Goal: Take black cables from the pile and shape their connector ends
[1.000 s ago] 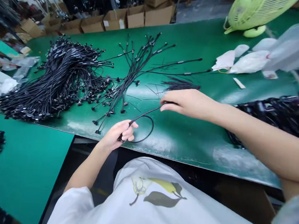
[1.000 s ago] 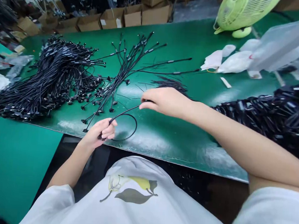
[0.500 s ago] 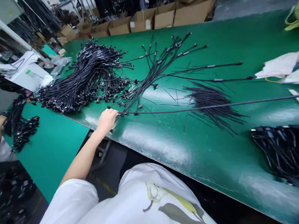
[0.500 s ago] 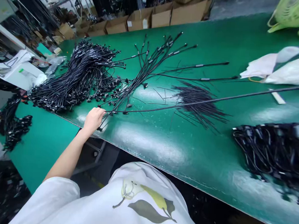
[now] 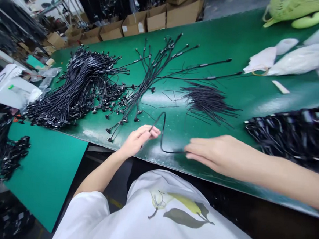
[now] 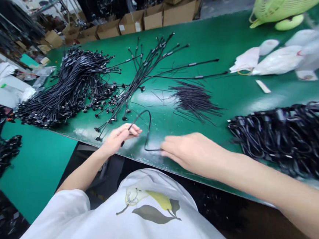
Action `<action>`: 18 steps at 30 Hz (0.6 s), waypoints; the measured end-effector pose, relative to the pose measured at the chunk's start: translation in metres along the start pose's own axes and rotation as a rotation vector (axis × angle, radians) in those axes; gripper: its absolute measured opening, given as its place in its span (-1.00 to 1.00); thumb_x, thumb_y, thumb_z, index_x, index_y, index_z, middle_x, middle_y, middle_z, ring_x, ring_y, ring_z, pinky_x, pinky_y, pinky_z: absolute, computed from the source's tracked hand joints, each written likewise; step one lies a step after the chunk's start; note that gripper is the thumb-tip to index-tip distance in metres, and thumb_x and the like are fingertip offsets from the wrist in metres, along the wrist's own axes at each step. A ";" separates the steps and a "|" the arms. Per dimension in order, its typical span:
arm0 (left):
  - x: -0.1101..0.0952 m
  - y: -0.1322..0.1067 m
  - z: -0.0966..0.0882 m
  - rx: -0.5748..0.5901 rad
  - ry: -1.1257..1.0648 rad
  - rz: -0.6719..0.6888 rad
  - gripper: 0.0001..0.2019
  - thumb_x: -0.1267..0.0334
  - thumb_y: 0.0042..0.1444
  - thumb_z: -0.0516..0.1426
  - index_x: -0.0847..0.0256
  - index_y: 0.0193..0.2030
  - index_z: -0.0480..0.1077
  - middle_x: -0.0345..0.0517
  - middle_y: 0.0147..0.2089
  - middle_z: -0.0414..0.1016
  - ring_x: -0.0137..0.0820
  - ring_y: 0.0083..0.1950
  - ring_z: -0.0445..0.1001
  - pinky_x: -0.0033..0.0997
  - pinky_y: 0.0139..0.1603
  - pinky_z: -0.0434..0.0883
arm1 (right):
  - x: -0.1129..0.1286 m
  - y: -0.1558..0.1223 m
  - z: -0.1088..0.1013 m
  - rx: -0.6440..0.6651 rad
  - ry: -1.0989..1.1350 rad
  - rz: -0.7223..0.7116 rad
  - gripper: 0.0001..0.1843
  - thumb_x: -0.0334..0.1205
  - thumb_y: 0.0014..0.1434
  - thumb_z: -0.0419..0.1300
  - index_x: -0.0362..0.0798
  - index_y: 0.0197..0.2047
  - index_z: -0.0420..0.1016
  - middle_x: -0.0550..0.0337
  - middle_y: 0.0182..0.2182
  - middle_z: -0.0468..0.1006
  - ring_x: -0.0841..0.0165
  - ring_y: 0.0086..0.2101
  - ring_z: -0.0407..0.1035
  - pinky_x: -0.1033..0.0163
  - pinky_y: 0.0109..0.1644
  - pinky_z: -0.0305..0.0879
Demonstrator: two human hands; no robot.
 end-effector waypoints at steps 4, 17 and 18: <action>0.000 -0.007 0.027 0.152 0.235 -0.008 -0.66 0.06 0.29 0.03 0.23 -0.07 0.50 -0.12 -0.35 0.46 -0.41 -0.26 0.42 -0.39 -0.11 0.36 | 0.009 0.039 -0.023 -0.121 -0.132 0.078 -0.63 -0.11 0.40 -0.07 -0.05 -0.24 0.51 0.15 -0.39 0.51 0.41 -0.44 0.35 0.27 -0.47 -0.08; -0.019 -0.025 -0.048 -0.228 -0.778 -0.129 -0.78 0.27 0.28 0.05 0.35 -0.09 0.46 -0.41 -0.61 -0.10 -0.65 -0.68 -0.13 -0.77 -0.73 -0.01 | -0.085 -0.004 0.016 -0.348 0.058 0.382 -0.72 -0.09 0.33 0.01 0.01 -0.12 0.50 0.06 -0.16 0.59 0.20 -0.18 0.46 0.16 -0.15 0.26; -0.019 -0.023 -0.048 -0.261 -0.745 -0.094 -0.76 0.27 0.29 0.04 0.34 -0.04 0.44 -0.41 -0.61 -0.06 -0.66 -0.68 -0.08 -0.77 -0.72 0.02 | -0.072 -0.007 0.021 -0.337 0.021 0.358 -0.71 -0.11 0.34 -0.01 -0.01 -0.11 0.50 0.03 -0.17 0.59 0.20 -0.20 0.47 0.17 -0.17 0.27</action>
Point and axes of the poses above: each hand's wrist, its own y-axis towards the middle knuckle, its own z-axis out of the palm, x = y × z, the point moved 1 cm from there along y, towards the middle knuckle
